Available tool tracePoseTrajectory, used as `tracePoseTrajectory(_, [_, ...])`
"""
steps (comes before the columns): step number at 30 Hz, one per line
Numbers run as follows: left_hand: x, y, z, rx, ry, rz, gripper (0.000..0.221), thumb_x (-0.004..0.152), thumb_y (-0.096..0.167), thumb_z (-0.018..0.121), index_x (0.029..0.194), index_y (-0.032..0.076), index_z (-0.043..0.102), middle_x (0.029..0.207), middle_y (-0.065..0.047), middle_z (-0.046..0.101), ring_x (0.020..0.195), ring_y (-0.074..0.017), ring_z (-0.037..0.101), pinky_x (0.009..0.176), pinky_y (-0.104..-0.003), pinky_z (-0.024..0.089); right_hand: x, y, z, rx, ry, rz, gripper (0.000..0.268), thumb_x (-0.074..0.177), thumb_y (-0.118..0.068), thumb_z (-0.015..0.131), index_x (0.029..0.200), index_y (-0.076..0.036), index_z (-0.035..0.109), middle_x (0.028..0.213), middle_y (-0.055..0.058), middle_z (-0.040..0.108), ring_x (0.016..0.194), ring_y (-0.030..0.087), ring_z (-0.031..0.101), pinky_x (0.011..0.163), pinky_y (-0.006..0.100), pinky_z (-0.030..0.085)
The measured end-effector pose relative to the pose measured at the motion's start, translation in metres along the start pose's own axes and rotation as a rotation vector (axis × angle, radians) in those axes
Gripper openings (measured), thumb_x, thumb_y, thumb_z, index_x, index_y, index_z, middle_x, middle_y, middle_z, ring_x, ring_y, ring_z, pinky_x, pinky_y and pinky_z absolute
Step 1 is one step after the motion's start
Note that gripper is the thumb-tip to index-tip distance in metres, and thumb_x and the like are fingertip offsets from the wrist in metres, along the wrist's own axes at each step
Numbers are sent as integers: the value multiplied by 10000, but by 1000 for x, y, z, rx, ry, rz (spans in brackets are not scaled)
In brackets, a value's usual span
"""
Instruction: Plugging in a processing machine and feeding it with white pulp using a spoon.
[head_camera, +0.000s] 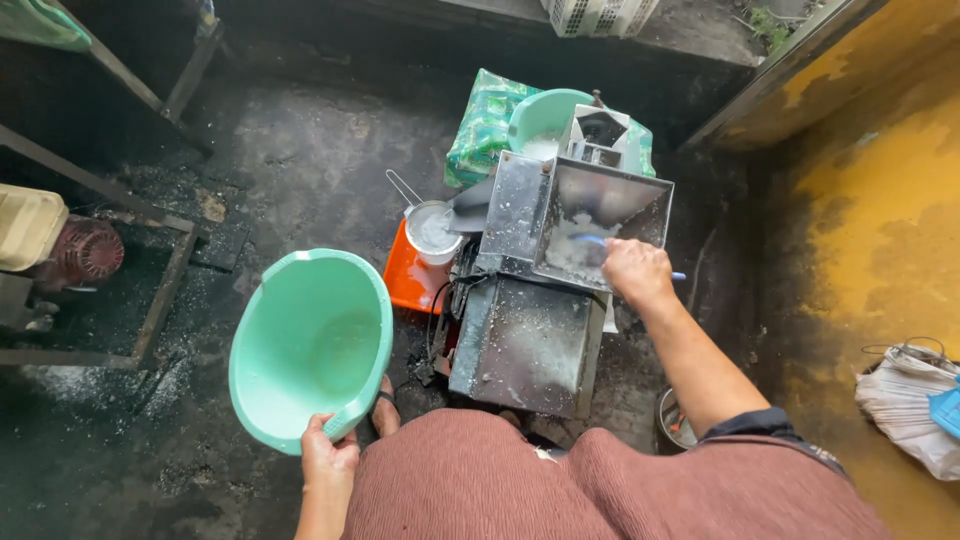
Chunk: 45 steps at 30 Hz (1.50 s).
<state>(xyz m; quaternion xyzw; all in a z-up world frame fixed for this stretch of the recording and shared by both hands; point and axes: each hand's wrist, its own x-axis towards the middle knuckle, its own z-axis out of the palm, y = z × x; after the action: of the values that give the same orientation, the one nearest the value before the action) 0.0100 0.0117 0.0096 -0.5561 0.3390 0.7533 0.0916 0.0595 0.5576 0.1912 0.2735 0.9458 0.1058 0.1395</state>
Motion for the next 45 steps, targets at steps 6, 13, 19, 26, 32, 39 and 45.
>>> tracePoseTrajectory(6, [-13, 0, 5, 33, 27, 41, 471, 686, -2, 607, 1097, 217, 672, 1009, 66, 746, 888, -155, 736, 646, -246, 616, -79, 19, -131, 306, -320, 318, 443, 1025, -329, 354, 1401, -476, 536, 1291, 140, 667, 1159, 396, 644, 926, 508, 484])
tracePoseTrajectory(13, [3, -5, 11, 46, 34, 0, 326, 703, 2, 608, 980, 167, 657, 905, 42, 727, 790, -140, 717, 582, -227, 595, -76, -6, -51, 143, -224, 61, 409, 871, -154, 417, 1222, -295, 570, 960, 84, 749, 890, 351, 725, 704, 465, 538])
tracePoseTrajectory(19, [-19, -5, 35, 85, -47, 20, 444, 718, 8, 592, 1119, 182, 669, 1008, 44, 740, 885, -149, 725, 639, -223, 599, -11, 0, -42, 285, -207, 107, 423, 956, -193, 314, 1102, -181, 711, 1071, 149, 725, 980, 396, 703, 822, 510, 546])
tracePoseTrajectory(26, [-40, -3, 36, 161, 54, 105, 368, 699, -36, 622, 1036, 112, 629, 1005, -8, 711, 877, -198, 718, 612, -277, 594, -97, -16, -112, 60, -354, 36, 374, 967, -178, 338, 1200, -336, 584, 1028, 88, 722, 915, 336, 718, 714, 453, 562])
tracePoseTrajectory(32, [-5, -11, 27, 77, 84, -31, 234, 731, -1, 636, 911, 123, 554, 839, -2, 638, 715, -155, 679, 510, -212, 573, -16, -32, -27, 181, -233, 85, 342, 973, -164, 378, 1083, -96, 694, 986, 156, 747, 894, 375, 735, 743, 491, 574])
tracePoseTrajectory(39, [-34, 4, 30, 89, 67, 116, 487, 660, -66, 610, 1106, 122, 657, 1025, -1, 743, 867, -200, 736, 615, -298, 632, -86, 24, -104, 350, -259, 200, 267, 887, -194, 415, 1022, -242, 641, 1052, 145, 723, 984, 428, 685, 779, 536, 519])
tracePoseTrajectory(45, [17, -1, 7, 141, -36, 16, 366, 677, 10, 620, 986, 199, 676, 894, 64, 722, 801, -133, 707, 595, -249, 580, -99, 21, -37, 79, -203, 92, 621, 858, -123, 442, 1464, -258, 435, 926, 143, 724, 837, 402, 728, 682, 506, 545])
